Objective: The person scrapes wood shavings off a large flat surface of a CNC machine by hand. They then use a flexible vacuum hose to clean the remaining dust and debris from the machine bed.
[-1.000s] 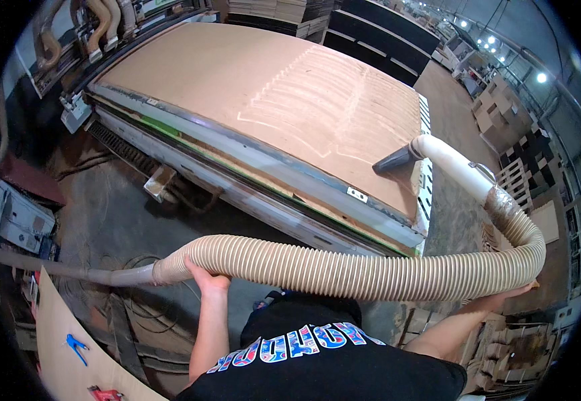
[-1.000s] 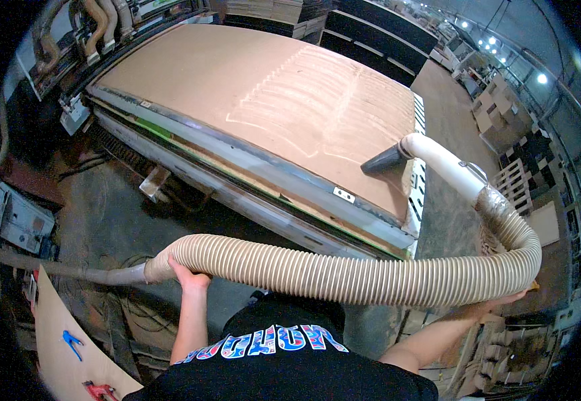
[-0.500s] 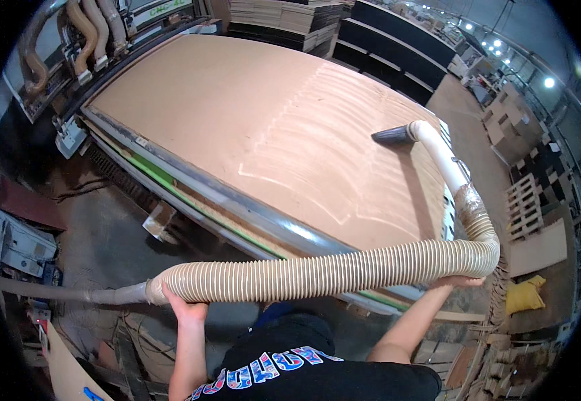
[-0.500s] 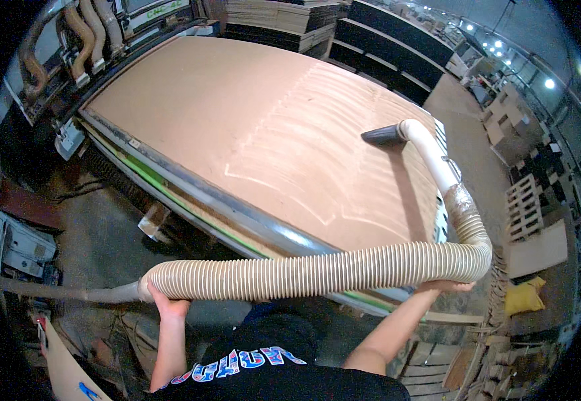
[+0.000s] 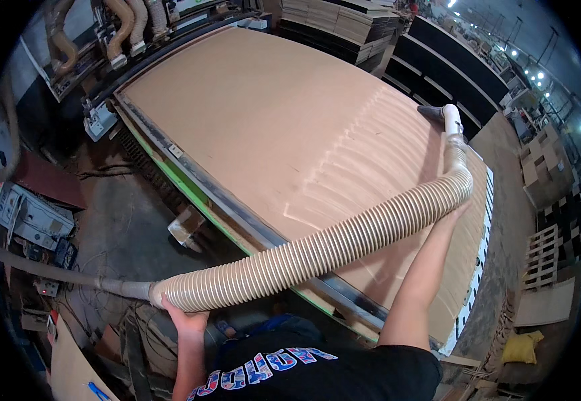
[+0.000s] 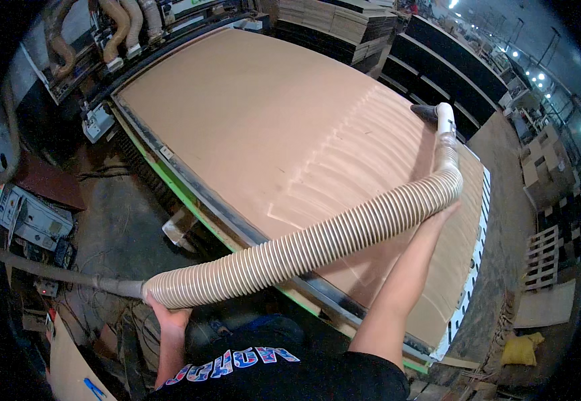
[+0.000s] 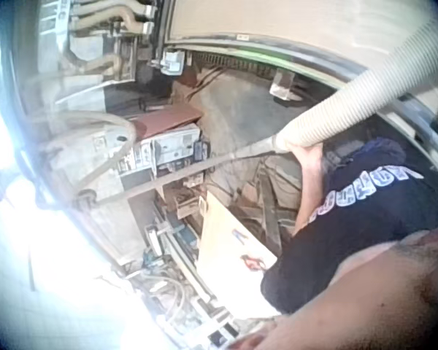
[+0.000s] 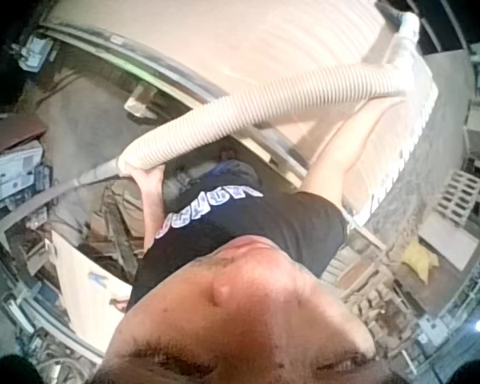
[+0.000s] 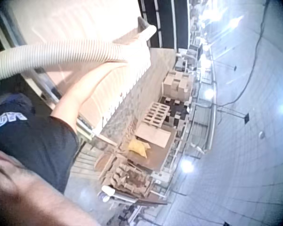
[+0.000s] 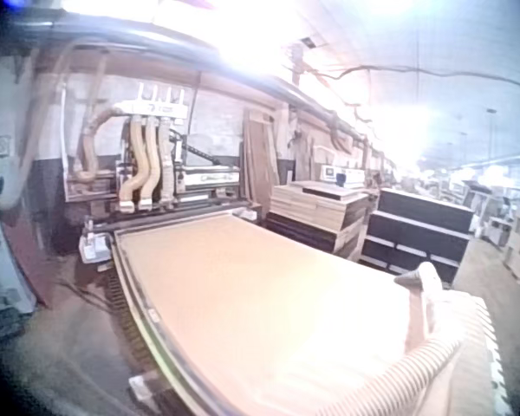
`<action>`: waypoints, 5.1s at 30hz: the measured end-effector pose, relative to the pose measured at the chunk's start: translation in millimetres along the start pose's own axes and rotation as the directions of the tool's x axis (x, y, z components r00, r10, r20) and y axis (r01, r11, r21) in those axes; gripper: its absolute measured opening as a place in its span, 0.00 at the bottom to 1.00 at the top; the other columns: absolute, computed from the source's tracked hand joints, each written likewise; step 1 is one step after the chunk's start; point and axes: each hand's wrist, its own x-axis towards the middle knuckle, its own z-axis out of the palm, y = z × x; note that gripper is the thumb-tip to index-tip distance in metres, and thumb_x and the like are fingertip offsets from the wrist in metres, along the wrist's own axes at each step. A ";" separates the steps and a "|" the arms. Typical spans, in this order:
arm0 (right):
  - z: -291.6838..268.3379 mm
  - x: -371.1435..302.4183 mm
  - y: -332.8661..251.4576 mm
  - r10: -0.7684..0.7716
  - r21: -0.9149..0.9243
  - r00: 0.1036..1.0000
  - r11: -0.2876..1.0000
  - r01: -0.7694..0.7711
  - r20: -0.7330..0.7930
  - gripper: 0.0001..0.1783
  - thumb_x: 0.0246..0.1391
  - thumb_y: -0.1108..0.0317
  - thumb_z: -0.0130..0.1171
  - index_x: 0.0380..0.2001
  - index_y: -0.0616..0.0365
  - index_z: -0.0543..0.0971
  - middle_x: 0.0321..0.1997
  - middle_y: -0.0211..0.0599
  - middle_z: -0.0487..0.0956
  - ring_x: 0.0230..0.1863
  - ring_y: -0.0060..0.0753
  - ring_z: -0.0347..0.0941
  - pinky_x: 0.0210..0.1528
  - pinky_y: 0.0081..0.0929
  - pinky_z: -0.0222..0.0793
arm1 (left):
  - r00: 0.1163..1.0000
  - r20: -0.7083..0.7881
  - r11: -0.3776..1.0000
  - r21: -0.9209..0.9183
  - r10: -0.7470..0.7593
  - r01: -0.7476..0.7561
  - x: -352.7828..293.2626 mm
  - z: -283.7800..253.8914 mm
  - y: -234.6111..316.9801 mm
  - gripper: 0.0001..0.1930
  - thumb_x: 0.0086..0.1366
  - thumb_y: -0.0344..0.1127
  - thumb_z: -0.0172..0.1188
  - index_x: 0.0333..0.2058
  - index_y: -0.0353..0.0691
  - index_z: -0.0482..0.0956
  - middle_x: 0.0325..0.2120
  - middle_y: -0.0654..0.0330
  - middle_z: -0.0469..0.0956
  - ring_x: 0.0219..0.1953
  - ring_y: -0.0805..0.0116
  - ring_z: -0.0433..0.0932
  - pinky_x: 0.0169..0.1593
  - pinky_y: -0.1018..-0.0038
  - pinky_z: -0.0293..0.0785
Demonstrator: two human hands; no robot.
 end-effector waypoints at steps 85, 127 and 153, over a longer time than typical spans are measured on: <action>219.5 154.4 459.0 0.123 -0.959 0.986 -0.247 0.142 0.114 0.15 0.60 0.57 0.67 0.43 0.55 0.90 0.46 0.49 0.89 0.50 0.52 0.85 0.53 0.50 0.80 | 0.947 -0.177 0.831 0.541 0.267 -0.133 171.4 126.0 58.5 0.37 0.72 0.69 0.52 0.69 0.52 0.71 0.68 0.54 0.72 0.69 0.47 0.71 0.71 0.42 0.68; 149.0 -324.3 59.1 0.069 -0.860 0.886 -0.214 0.463 0.459 0.18 0.62 0.71 0.65 0.55 0.58 0.82 0.58 0.49 0.82 0.62 0.53 0.77 0.65 0.44 0.72 | 0.984 0.137 0.933 0.356 -0.111 0.056 405.9 407.9 -50.8 0.50 0.72 0.65 0.61 0.77 0.37 0.53 0.75 0.50 0.63 0.72 0.54 0.69 0.78 0.54 0.59; 182.0 278.4 452.4 -0.222 -1.000 0.975 -0.018 -0.021 -0.017 0.20 0.60 0.57 0.69 0.51 0.56 0.88 0.48 0.52 0.88 0.51 0.54 0.85 0.57 0.46 0.78 | 0.658 -0.326 0.497 0.863 0.679 -0.086 460.9 463.9 -172.8 0.54 0.58 0.57 0.79 0.61 0.18 0.56 0.60 0.32 0.71 0.57 0.44 0.80 0.65 0.57 0.81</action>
